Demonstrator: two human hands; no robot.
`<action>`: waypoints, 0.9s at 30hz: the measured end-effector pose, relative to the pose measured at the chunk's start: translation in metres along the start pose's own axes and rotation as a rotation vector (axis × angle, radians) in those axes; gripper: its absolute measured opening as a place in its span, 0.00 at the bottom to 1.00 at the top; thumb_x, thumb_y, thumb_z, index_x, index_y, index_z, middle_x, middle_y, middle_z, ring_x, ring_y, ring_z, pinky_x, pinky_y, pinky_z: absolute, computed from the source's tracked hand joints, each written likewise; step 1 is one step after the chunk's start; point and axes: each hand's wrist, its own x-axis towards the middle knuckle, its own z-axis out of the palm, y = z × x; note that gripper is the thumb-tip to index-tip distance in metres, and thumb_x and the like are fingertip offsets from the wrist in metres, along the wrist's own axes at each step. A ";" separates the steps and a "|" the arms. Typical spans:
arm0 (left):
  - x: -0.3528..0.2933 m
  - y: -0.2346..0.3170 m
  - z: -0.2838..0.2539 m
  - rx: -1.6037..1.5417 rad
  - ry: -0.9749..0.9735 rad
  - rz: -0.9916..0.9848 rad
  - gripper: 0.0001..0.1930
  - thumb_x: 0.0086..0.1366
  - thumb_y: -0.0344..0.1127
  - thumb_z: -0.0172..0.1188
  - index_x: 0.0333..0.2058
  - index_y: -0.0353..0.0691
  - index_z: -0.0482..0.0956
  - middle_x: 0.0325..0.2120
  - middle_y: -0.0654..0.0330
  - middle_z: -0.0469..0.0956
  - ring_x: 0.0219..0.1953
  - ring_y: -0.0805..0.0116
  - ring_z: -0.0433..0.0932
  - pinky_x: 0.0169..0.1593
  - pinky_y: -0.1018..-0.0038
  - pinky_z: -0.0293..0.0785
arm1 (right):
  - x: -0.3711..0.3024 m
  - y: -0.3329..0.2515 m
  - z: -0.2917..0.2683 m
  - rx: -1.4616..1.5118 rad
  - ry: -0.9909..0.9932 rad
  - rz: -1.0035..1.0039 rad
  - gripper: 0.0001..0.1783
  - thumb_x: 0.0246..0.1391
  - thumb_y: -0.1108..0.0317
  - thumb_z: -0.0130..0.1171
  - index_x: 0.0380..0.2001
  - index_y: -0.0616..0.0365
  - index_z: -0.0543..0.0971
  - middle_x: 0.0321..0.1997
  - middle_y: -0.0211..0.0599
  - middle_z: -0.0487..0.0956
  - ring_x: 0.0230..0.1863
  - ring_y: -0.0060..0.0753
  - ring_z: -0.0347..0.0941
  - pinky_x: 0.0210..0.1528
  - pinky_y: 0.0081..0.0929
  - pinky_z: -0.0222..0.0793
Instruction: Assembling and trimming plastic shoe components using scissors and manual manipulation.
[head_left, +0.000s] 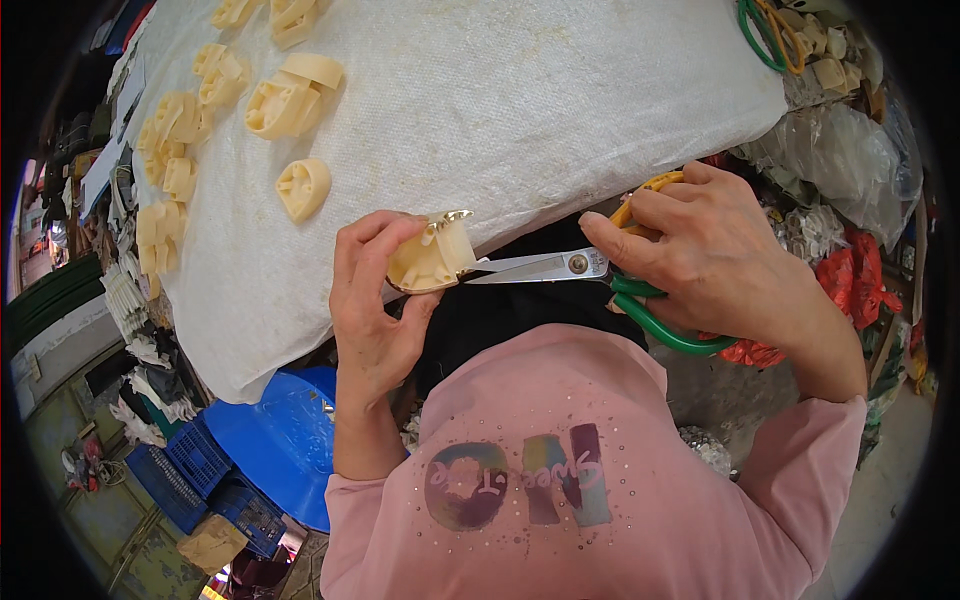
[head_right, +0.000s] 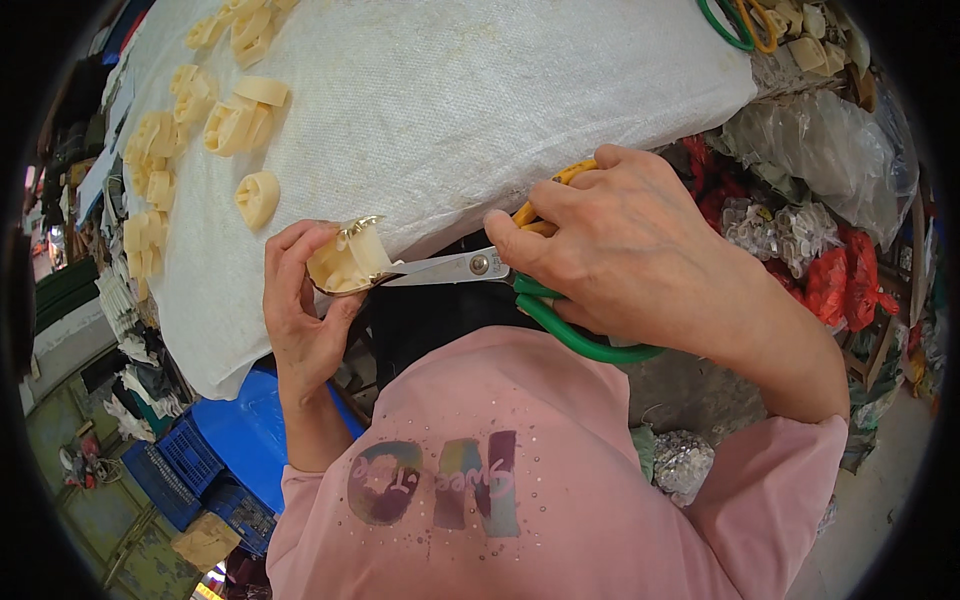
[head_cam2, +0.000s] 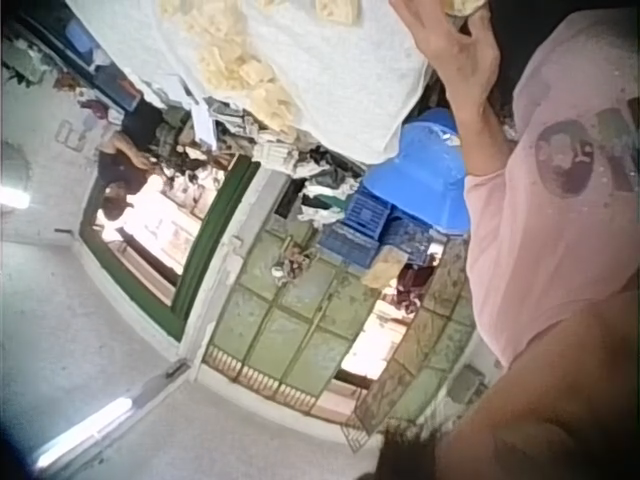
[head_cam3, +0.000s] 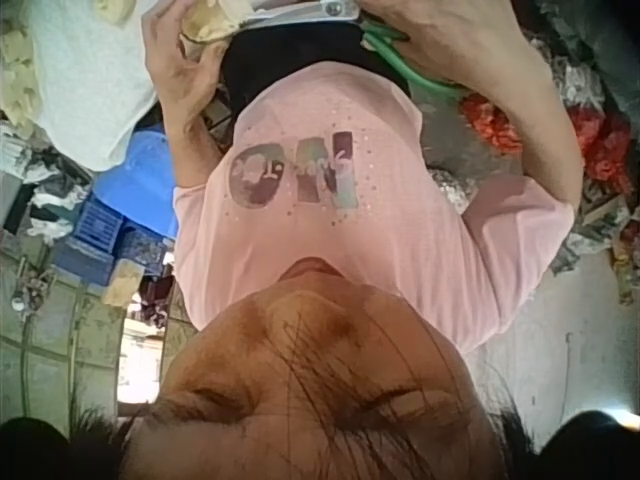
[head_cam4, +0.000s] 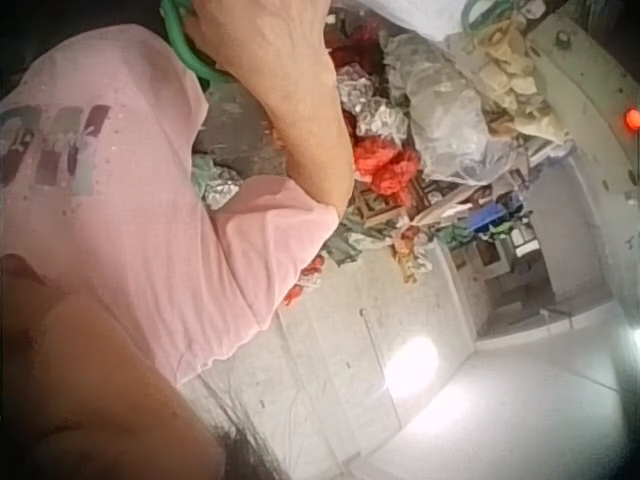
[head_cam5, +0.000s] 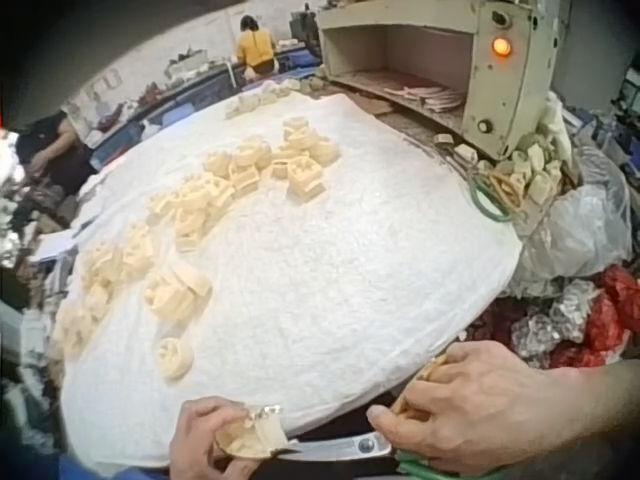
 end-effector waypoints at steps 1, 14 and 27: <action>0.000 0.001 0.000 0.000 -0.001 0.002 0.27 0.46 0.21 0.60 0.49 0.34 0.70 0.47 0.55 0.64 0.51 0.63 0.67 0.55 0.71 0.65 | 0.000 0.000 0.000 -0.013 0.024 -0.016 0.21 0.37 0.62 0.63 0.39 0.53 0.76 0.23 0.31 0.72 0.24 0.33 0.73 0.30 0.33 0.66; 0.001 0.000 0.002 0.016 -0.051 0.009 0.27 0.47 0.23 0.61 0.50 0.34 0.70 0.47 0.55 0.64 0.51 0.63 0.68 0.54 0.71 0.66 | 0.003 0.011 -0.001 -0.169 -0.003 -0.177 0.15 0.44 0.64 0.54 0.37 0.57 0.75 0.21 0.30 0.73 0.23 0.31 0.73 0.30 0.31 0.68; 0.023 -0.006 0.013 0.164 0.171 -0.055 0.28 0.39 0.23 0.65 0.45 0.39 0.73 0.38 0.54 0.71 0.44 0.56 0.69 0.49 0.67 0.67 | -0.031 0.017 0.039 0.984 0.353 0.569 0.39 0.41 0.71 0.62 0.60 0.52 0.65 0.41 0.36 0.67 0.44 0.27 0.65 0.43 0.20 0.64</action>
